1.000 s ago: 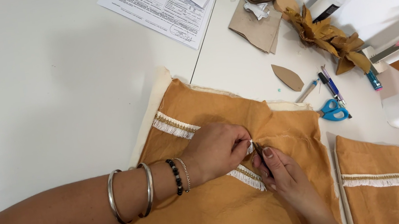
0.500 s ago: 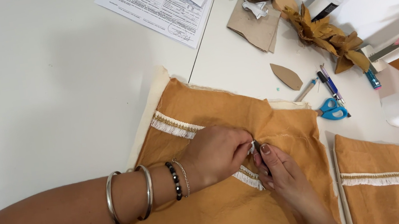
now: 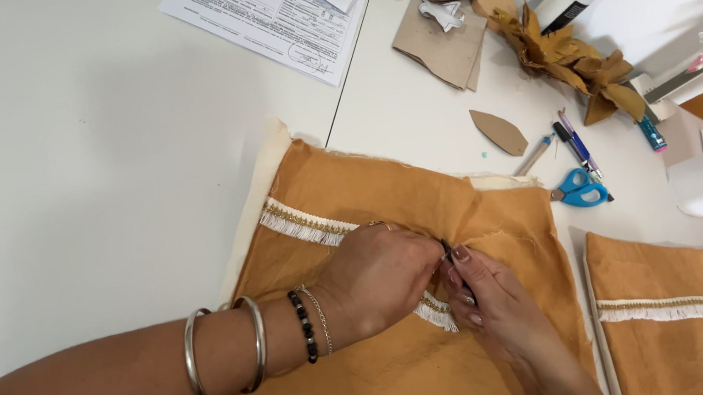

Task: Trimming excess white fringe from the edge of a brown pillowcase using small scissors

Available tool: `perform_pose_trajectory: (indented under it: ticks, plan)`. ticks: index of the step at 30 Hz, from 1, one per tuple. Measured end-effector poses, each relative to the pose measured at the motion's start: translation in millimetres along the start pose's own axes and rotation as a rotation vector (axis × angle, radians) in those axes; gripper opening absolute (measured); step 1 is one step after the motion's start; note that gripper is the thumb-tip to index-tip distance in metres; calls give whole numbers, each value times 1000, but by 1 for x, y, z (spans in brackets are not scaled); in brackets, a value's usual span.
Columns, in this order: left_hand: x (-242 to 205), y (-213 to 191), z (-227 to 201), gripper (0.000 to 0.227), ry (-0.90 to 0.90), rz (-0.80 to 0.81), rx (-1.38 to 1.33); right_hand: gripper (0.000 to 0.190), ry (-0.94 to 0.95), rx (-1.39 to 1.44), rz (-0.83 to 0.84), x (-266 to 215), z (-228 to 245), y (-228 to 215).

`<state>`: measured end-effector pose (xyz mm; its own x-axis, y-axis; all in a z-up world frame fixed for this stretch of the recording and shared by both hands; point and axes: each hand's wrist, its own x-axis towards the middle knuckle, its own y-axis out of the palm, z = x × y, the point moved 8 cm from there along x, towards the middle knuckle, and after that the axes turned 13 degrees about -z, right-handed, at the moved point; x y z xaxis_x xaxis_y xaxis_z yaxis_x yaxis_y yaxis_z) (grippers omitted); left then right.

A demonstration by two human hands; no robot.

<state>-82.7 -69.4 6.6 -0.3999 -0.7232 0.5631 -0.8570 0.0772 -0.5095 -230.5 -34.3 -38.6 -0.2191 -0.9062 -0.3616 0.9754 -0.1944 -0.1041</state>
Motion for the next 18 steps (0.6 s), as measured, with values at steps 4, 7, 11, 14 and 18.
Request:
perform_pose_trajectory:
  ticks: [4,7,11,14,18]
  plan:
    - [3,-9,2,20,-81,-1,-35,44,43,80,-8,-4,4,0]
    - [6,-14,8,25,-163,18,-65,43,-334,-167,60,-12,33,2]
    - [6,-16,8,25,-192,40,-67,25,-779,-595,-343,-23,68,-7]
    - [9,-18,9,25,-169,50,-42,13,-854,-831,-445,-18,70,-13]
    - [13,-19,18,16,-143,128,71,14,-890,-888,-424,-12,71,-13]
